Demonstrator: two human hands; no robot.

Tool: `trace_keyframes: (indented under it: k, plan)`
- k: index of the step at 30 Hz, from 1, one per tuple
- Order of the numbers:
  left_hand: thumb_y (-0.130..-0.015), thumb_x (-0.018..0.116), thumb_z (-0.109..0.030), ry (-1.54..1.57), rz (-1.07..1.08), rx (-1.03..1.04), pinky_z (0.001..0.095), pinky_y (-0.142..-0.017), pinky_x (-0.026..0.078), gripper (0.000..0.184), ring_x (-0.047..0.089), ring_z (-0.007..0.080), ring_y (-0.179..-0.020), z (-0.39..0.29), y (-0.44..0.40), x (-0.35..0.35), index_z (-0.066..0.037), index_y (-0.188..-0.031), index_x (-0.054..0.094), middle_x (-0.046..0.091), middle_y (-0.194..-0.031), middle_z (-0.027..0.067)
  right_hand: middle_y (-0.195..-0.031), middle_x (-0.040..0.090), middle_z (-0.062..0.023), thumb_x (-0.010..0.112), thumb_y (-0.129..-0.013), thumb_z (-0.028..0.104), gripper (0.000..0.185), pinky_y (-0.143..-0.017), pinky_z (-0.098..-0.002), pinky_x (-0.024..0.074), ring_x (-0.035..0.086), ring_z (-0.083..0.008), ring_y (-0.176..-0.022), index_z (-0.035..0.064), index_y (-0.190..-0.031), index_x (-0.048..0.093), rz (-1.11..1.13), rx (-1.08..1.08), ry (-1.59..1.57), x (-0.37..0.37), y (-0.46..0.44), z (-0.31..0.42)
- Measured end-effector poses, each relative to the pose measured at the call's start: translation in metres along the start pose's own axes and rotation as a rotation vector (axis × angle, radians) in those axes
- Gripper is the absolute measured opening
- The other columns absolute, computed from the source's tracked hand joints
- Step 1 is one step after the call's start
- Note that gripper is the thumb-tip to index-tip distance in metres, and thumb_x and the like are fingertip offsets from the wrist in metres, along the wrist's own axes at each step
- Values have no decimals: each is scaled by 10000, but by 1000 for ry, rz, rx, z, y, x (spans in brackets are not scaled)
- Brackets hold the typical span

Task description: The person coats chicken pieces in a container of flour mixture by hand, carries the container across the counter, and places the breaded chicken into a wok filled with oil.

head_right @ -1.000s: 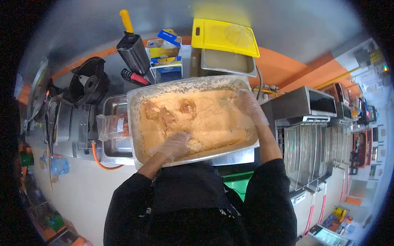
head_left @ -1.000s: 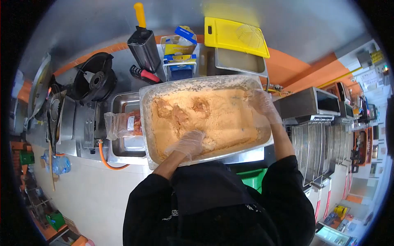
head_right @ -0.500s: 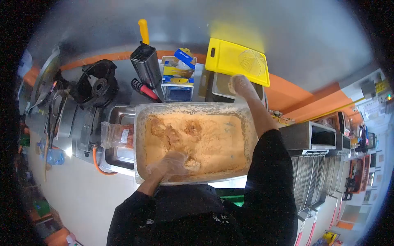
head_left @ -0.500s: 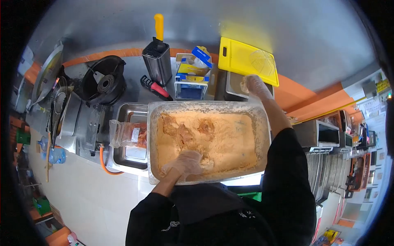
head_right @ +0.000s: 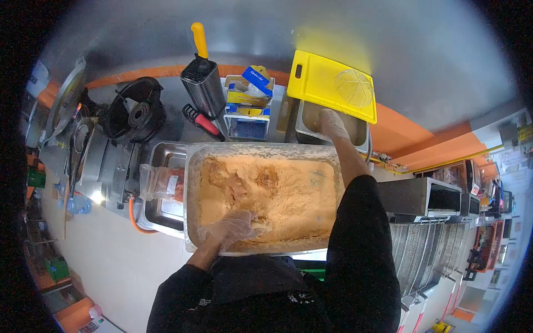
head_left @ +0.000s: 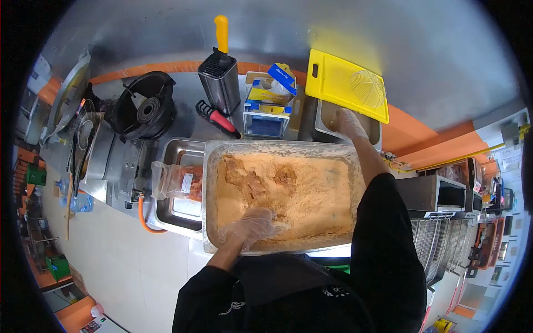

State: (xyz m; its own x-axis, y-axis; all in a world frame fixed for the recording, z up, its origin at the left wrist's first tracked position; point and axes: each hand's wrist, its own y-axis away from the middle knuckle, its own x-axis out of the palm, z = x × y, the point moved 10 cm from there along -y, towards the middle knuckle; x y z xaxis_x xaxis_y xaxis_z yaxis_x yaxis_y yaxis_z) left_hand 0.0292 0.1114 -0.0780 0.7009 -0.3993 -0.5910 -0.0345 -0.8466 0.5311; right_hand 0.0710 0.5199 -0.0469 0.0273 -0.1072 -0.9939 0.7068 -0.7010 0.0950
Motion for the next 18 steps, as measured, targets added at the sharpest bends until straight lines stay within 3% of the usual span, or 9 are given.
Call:
trace_keyframes:
  k: [2,5,6,9,10,18]
  plan:
    - [-739,606,-483,10,8,11,433,-732,457,513,606,351,-816,-9,7,-9,6,-892,605,620,-819,211,-875,619,-247,634,-714,257,298,-785,-432,473,602,-381,-874,-19,-828,652,51,1,123,-22,7,17]
    - [-746,595,-483,-10,23,24,436,-749,452,516,602,354,-841,-12,10,-10,10,-899,605,621,-848,218,-795,616,-243,590,-692,238,267,-704,-415,487,613,-375,-786,-16,-750,644,-145,-16,-106,-66,24,17]
    - [-744,597,-476,-24,27,29,437,-751,450,514,602,352,-846,-13,10,-9,11,-908,605,622,-859,218,-770,619,-232,581,-712,213,228,-678,-399,485,613,-376,-771,3,-775,642,-157,-103,3,-71,17,27]
    - [-738,597,-472,41,16,-3,422,-786,445,531,590,353,-895,-12,15,-11,12,-957,597,618,-910,225,-763,625,-210,562,-726,175,185,-658,-383,477,612,-358,-753,15,-780,638,-172,73,-160,-97,30,8]
    - [-740,598,-457,89,15,-2,410,-808,439,536,583,350,-923,-13,16,-13,19,-986,588,611,-943,232,-765,620,-202,552,-739,158,172,-658,-382,473,603,-347,-731,7,-775,626,-177,-60,-240,-94,27,4]
    - [-773,591,-374,357,-79,159,357,-929,393,625,509,325,-1100,4,20,-5,44,-1217,458,519,-1193,235,-805,626,-171,553,-773,147,145,-664,-386,463,600,-319,-759,21,-795,622,-364,-82,-175,-118,43,-10]
